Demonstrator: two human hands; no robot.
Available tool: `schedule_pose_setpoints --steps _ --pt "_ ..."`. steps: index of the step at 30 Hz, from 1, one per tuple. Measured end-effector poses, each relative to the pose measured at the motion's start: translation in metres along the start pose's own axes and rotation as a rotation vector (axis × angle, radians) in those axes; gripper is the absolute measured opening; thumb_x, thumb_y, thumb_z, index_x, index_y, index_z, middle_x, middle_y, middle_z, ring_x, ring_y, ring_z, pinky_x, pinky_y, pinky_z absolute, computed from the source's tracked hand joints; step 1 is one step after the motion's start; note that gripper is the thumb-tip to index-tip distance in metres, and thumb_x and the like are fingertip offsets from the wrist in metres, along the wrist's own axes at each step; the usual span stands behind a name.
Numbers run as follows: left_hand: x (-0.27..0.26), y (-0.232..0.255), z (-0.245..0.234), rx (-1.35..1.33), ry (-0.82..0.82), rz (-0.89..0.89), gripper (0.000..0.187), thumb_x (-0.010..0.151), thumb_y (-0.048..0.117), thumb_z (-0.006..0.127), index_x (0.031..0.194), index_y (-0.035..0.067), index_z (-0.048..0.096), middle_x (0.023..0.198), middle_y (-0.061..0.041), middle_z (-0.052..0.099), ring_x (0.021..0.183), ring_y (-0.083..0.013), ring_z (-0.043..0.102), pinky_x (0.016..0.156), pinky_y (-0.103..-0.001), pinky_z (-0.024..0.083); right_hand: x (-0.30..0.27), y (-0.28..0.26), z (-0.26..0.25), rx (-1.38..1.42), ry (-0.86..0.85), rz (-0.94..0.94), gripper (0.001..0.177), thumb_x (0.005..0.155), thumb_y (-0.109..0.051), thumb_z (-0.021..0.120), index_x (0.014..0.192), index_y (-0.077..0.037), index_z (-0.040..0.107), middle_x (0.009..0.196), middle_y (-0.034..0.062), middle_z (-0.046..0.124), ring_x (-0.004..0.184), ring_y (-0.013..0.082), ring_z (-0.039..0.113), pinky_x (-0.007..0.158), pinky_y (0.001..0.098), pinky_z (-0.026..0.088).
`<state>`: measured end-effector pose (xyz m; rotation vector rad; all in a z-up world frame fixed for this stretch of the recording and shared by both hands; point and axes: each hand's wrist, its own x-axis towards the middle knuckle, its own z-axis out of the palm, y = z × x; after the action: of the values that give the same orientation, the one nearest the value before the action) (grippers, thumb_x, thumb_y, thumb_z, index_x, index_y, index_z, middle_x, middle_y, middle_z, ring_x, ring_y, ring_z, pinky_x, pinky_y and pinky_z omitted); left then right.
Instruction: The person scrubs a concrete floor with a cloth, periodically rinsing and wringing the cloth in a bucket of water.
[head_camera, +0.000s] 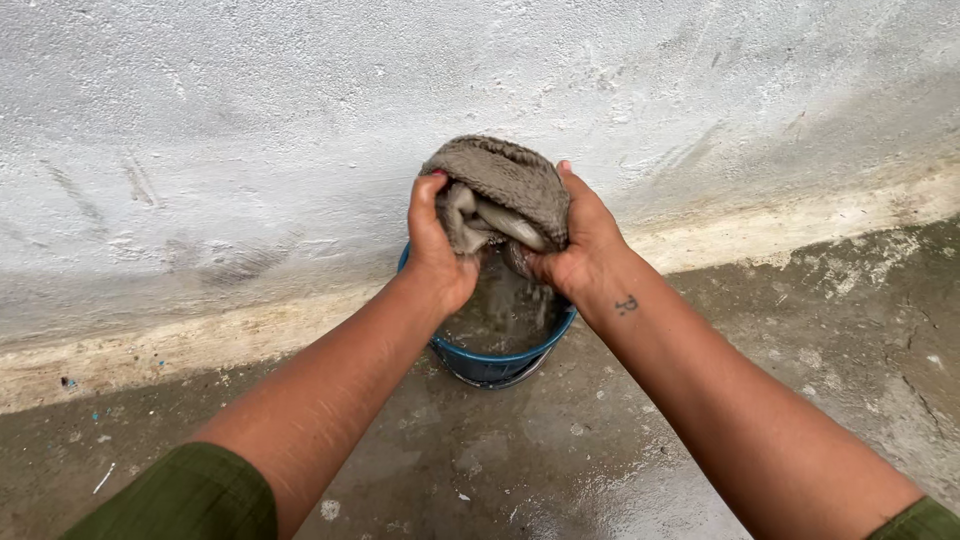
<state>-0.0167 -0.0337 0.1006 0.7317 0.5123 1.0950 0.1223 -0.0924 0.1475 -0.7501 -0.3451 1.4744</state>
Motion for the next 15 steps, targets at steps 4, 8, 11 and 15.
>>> schedule_pose_setpoints --steps 4,8,11,15 --pt "-0.018 -0.002 -0.001 0.003 -0.013 -0.125 0.108 0.063 0.093 0.040 0.139 0.017 0.052 0.149 -0.017 0.049 0.147 -0.0320 0.035 0.118 -0.067 0.018 -0.022 -0.004 0.025 0.117 0.127 -0.010 0.063 0.102 -0.050 0.043 0.138 0.001 0.050 0.136 0.0314 0.062 0.121 0.0460 0.067 0.097 0.0573 0.054" --pt "-0.019 -0.005 0.008 -0.099 -0.147 -0.269 0.142 0.051 0.108 0.024 0.159 0.017 0.028 0.162 -0.021 0.031 0.152 -0.0413 0.029 0.121 -0.069 0.026 -0.033 -0.004 0.037 0.146 0.193 -0.060 0.063 0.104 -0.050 0.047 0.140 0.001 0.049 0.137 0.0298 0.061 0.124 0.0437 0.067 0.097 0.0537 0.056" --pt "-0.023 -0.003 0.015 -0.122 -0.293 -0.219 0.139 0.044 0.103 0.028 0.159 0.026 0.022 0.165 -0.014 0.025 0.151 -0.0422 0.023 0.110 -0.081 0.023 -0.030 -0.007 0.035 0.123 0.158 -0.104 0.061 0.101 -0.050 0.045 0.135 0.000 0.053 0.132 0.0285 0.062 0.121 0.0431 0.066 0.097 0.0568 0.055" --pt "-0.013 0.000 0.023 -0.252 -0.197 -0.276 0.140 0.051 0.106 0.028 0.162 0.021 0.022 0.167 -0.021 0.021 0.154 -0.0464 0.021 0.117 -0.073 0.021 -0.025 0.000 0.024 0.010 0.087 -0.234 0.050 0.093 -0.044 0.057 0.125 -0.005 0.061 0.124 0.0183 0.068 0.111 0.0345 0.070 0.093 0.0530 0.061"
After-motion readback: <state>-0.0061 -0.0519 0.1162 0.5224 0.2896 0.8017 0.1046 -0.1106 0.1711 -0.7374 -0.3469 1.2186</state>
